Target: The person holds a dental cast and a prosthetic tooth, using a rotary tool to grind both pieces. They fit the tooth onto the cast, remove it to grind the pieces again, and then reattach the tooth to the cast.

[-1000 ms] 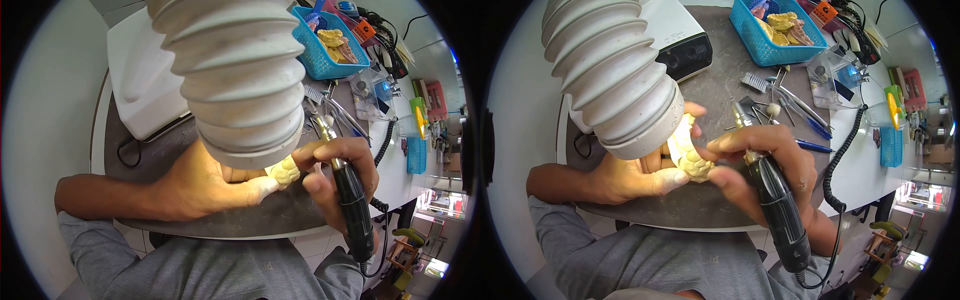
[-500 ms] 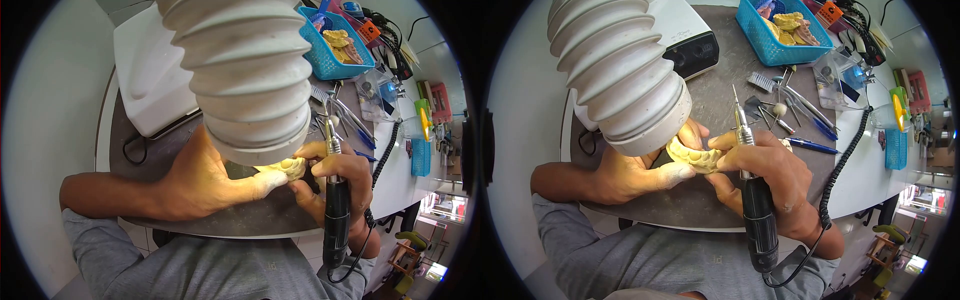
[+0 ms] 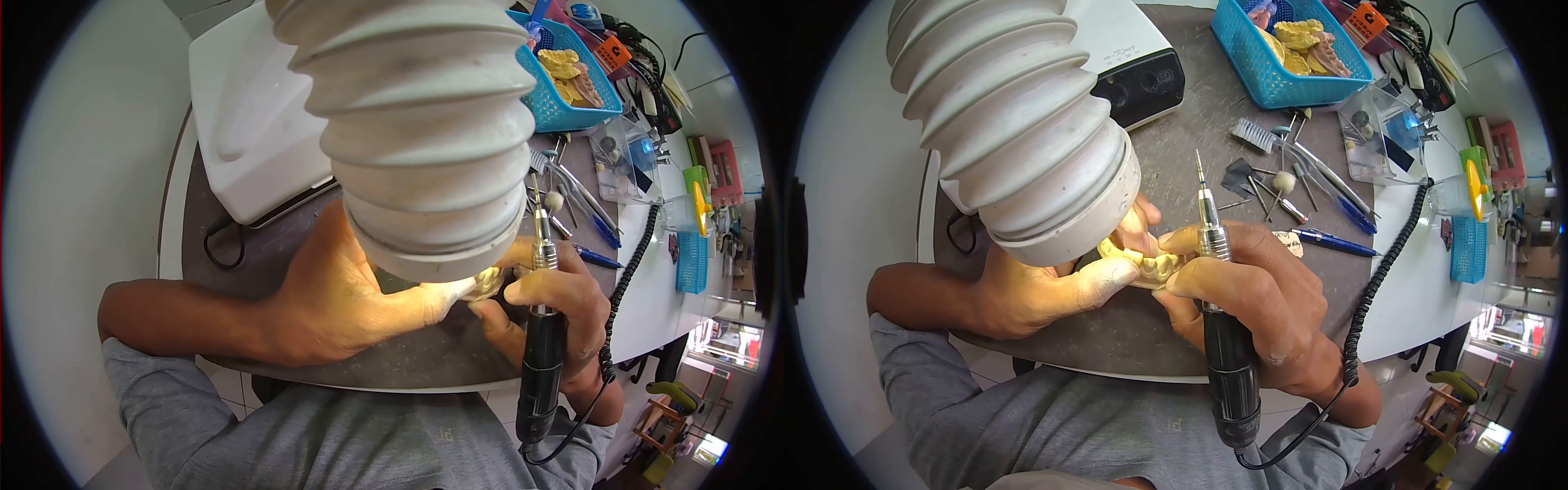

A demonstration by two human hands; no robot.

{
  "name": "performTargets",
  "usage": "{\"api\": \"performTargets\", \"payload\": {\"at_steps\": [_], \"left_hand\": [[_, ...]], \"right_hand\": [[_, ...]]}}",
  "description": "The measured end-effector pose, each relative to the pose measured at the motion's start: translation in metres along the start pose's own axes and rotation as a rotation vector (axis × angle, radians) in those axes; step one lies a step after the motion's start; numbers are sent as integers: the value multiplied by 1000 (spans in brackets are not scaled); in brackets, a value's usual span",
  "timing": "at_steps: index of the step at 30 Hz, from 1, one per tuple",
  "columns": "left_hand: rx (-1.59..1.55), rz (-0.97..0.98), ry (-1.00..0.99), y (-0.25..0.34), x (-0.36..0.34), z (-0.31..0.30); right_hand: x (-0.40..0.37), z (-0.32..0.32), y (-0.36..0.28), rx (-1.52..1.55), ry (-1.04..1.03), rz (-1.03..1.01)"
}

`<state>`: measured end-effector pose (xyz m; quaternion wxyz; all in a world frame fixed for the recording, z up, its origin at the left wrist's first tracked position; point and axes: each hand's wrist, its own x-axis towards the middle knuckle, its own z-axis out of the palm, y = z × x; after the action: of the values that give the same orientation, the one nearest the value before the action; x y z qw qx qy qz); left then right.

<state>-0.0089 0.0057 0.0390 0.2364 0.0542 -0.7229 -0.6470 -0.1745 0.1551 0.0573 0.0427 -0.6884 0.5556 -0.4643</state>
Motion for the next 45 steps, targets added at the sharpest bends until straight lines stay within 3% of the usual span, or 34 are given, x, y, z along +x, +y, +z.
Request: {"api": "performTargets", "payload": {"at_steps": [6, 8, 12, 18, 23, 27, 30, 32, 34, 36, 37, 38, 40, 44, 45], "left_hand": [[-47, -31, 109, -6, -5, 2], [-79, -202, 233, 8, -4, 3], [-155, -269, 204, 6, 2, -1], [33, -330, 83, 13, -2, -10], [-412, -491, 205, 25, -2, -8], [-366, -423, 186, 17, -4, -8], [-530, -296, 220, 17, -3, -3], [-347, -153, 171, 9, -5, -3], [-308, -134, 176, 10, -4, -2], [-266, -119, 181, 14, -2, -3], [-338, -226, 151, 17, -2, -4], [-410, -334, 121, 18, -2, -5], [-435, -284, 115, 13, -2, -3], [-477, -254, 105, 16, 1, -3], [-483, -256, 103, 16, 2, -4]], "right_hand": [[-5, 0, -2, -107, -48, 17], [-10, -1, 3, -166, -80, 0], [-17, 0, 9, -311, -126, -93], [-16, 2, 7, -373, -133, -98], [-14, 4, 8, -359, -78, -72], [-14, 2, 10, -384, -117, -72], [-9, -3, 3, -400, -94, -90], [-9, -11, -1, -261, -50, -33], [-9, -12, 2, -144, -14, -10], [-5, -7, -2, 42, 136, 231], [-2, -3, -6, 197, 177, 377], [1, 1, -7, 194, 178, 375], [7, 9, -4, 400, 171, 493], [20, 14, -9, 539, 91, 514], [21, 12, -4, 415, 42, 418]]}}
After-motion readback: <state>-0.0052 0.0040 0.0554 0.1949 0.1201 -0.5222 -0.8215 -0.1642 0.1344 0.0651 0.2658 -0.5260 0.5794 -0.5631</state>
